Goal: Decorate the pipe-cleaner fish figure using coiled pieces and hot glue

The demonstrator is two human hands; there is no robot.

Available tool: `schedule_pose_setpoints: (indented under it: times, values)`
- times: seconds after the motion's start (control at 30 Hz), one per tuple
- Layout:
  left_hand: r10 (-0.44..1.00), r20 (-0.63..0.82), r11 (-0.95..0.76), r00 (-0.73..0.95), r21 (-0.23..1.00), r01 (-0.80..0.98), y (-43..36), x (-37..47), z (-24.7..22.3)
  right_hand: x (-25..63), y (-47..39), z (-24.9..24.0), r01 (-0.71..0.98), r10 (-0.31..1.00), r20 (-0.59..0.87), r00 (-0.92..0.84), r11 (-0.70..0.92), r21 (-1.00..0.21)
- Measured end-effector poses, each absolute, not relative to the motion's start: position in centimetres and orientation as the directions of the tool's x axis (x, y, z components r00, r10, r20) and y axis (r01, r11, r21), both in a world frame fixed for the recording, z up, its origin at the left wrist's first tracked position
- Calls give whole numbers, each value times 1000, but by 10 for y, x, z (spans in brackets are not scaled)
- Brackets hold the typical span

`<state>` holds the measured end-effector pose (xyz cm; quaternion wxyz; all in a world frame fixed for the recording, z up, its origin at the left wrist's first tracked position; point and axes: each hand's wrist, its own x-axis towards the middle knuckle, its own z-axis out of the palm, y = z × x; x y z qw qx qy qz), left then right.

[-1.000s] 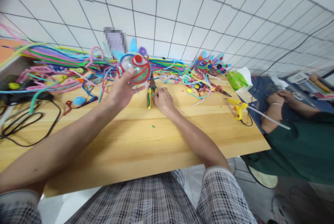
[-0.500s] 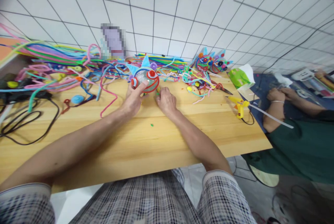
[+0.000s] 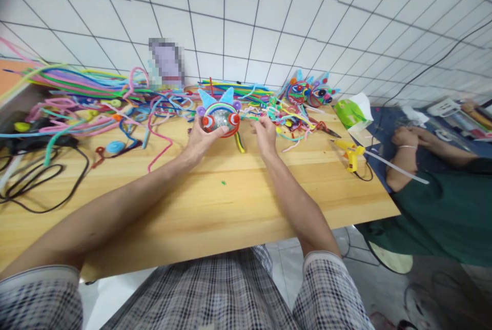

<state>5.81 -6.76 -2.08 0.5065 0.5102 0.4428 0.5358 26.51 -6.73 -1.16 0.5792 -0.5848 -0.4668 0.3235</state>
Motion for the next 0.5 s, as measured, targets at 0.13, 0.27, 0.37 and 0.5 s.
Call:
schedule_pose_setpoints:
  times: [0.13, 0.27, 0.37, 0.5]
  values:
    - [984, 175, -176, 24, 984, 36, -66, 60, -34, 261, -76, -7, -169, 976, 68, 205, 104, -980]
    - [976, 199, -205, 91, 977, 63, -66, 56, -39, 251, -85, -20, -139, 987, 56, 151, 77, -987]
    - [975, 162, -168, 155, 985, 29, -69, 51, -32, 248, -88, -28, -137, 984, 66, 167, 90, -986]
    - [968, 166, -167, 190, 986, -10, -71, 46, -25, 247, -90, -32, -172, 980, 60, 191, 93, -981]
